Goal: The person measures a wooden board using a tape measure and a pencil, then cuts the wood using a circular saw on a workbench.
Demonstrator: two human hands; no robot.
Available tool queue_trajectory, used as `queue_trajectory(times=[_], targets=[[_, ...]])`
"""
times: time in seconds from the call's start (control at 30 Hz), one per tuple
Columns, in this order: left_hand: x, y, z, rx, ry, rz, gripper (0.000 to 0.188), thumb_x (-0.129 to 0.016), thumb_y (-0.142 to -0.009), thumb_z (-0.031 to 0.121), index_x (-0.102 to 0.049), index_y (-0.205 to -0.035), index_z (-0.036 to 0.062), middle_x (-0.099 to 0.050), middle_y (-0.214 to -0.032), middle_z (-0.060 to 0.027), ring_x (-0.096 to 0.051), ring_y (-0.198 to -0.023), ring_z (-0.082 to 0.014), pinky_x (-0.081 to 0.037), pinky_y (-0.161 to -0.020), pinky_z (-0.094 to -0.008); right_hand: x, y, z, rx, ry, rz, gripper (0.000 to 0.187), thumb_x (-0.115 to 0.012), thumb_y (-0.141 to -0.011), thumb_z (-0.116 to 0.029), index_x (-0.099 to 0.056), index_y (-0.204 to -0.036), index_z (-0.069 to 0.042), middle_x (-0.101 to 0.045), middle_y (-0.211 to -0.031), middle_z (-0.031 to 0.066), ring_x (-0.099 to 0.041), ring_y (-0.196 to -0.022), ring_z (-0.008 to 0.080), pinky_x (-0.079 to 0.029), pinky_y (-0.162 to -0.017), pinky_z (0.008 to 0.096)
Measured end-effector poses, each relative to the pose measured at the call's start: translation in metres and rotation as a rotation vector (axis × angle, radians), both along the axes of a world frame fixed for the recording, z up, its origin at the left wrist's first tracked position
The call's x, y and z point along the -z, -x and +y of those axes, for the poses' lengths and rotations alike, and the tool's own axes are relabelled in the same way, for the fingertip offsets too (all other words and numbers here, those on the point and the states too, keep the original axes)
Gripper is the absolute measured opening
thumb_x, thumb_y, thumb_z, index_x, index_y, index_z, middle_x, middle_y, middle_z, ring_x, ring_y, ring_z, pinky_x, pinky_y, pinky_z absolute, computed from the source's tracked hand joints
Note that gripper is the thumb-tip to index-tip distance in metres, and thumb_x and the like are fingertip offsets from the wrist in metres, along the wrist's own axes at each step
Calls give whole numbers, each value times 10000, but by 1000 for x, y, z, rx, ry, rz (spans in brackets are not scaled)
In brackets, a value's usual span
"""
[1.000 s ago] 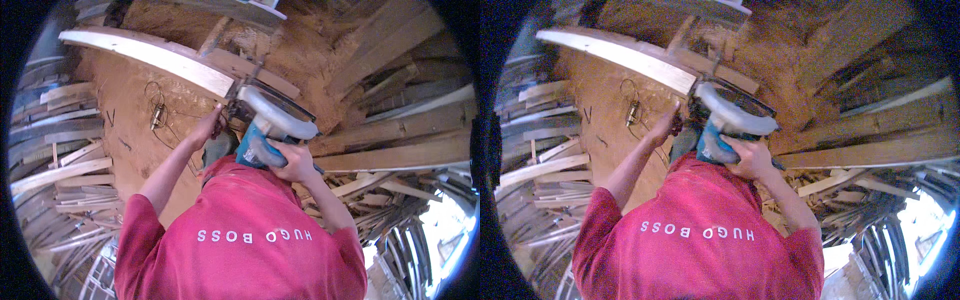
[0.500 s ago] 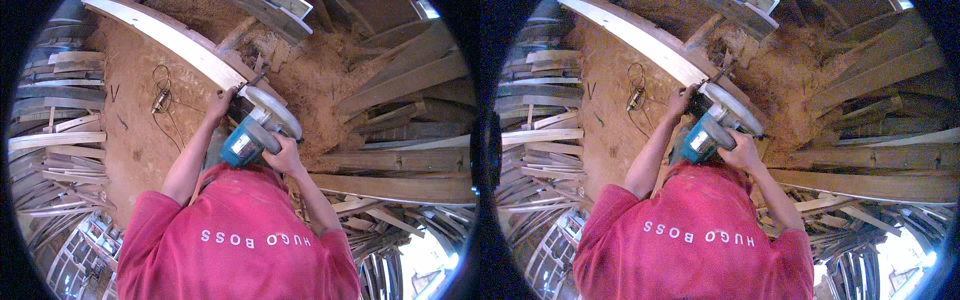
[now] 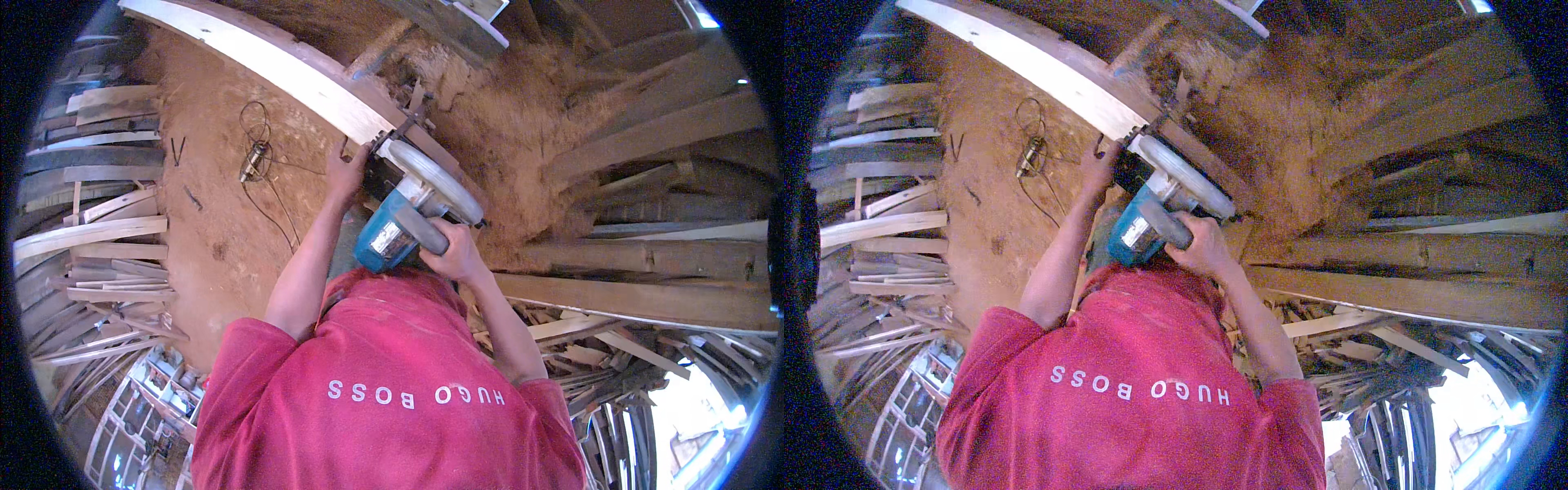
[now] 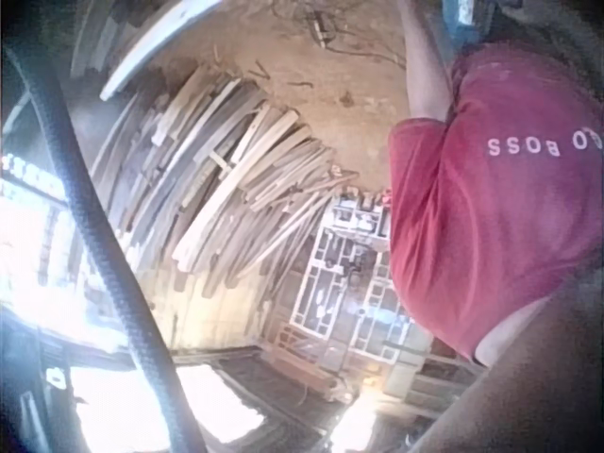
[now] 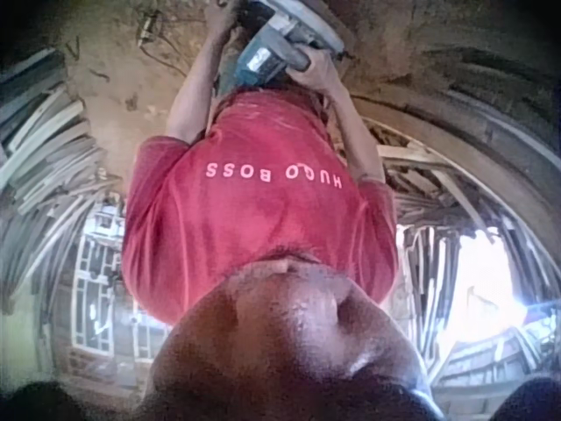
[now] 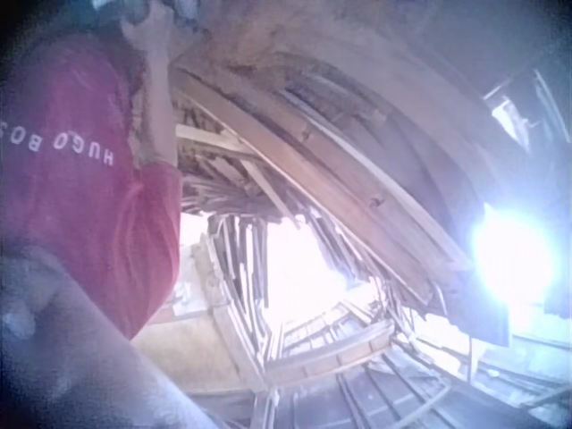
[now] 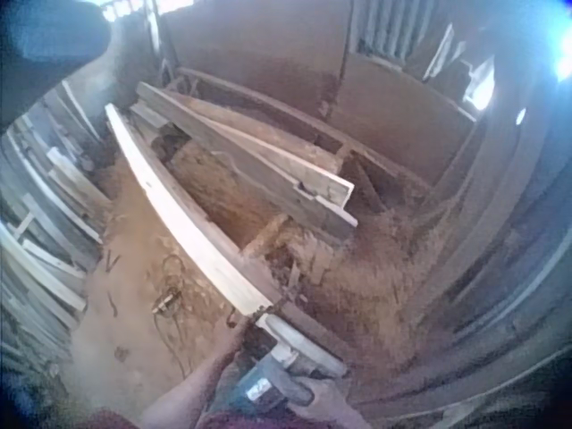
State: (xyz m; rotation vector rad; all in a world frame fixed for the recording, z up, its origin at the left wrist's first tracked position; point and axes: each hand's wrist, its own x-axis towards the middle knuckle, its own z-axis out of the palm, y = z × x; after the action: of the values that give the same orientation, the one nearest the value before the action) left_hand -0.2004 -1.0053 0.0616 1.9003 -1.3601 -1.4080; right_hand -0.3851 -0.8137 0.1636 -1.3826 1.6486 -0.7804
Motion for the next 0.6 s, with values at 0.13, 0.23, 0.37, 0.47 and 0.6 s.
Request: queue_trajectory(times=[0.13, 0.23, 0.37, 0.47, 0.6], targets=[[-4, -1, -2, -13, 29, -13, 813, -782, -839, 428, -502, -1427, -59, -680, -1102, -253, -660, -949, -275, -531, -840, -382, -10, 1, -7, -16, -56, 2, 432, -760, -697, -157, -645, -1083, -3, -677, -868, 209, -695, -800, 371, -533, -734, 397], [-20, 3, -3, 37, -43, 1, 807, -778, -843, 426, -507, -1420, -70, -687, -1045, -220, -655, -903, -253, -530, -794, -365, -14, 1, -8, -26, -101, -4, 430, -756, -703, -159, -634, -1086, -7, -671, -864, 207, -686, -795, 377, -527, -731, 401], [16, -7, -1, -32, 29, 58, 789, -771, -849, 430, -524, -1409, -67, -681, -920, -157, -636, -796, -202, -512, -702, -337, -20, 0, -13, -51, -160, -36, 425, -752, -706, -159, -633, -1087, -13, -667, -872, 208, -676, -800, 386, -523, -738, 402], [-8, 1, -4, 20, 29, -2, 781, -771, -848, 439, -534, -1409, -51, -678, -899, -145, -631, -777, -194, -506, -687, -329, -12, 1, -9, -41, -140, -40, 433, -751, -706, -157, -634, -1097, -12, -669, -879, 210, -678, -806, 386, -522, -742, 403], [-8, -1, -5, -27, -76, 23, 767, -772, -847, 442, -548, -1401, -38, -686, -926, -158, -636, -792, -201, -512, -708, -330, -9, -1, -9, -46, -79, -20, 452, -754, -702, -155, -634, -1111, -7, -675, -897, 210, -681, -815, 383, -524, -746, 404]])
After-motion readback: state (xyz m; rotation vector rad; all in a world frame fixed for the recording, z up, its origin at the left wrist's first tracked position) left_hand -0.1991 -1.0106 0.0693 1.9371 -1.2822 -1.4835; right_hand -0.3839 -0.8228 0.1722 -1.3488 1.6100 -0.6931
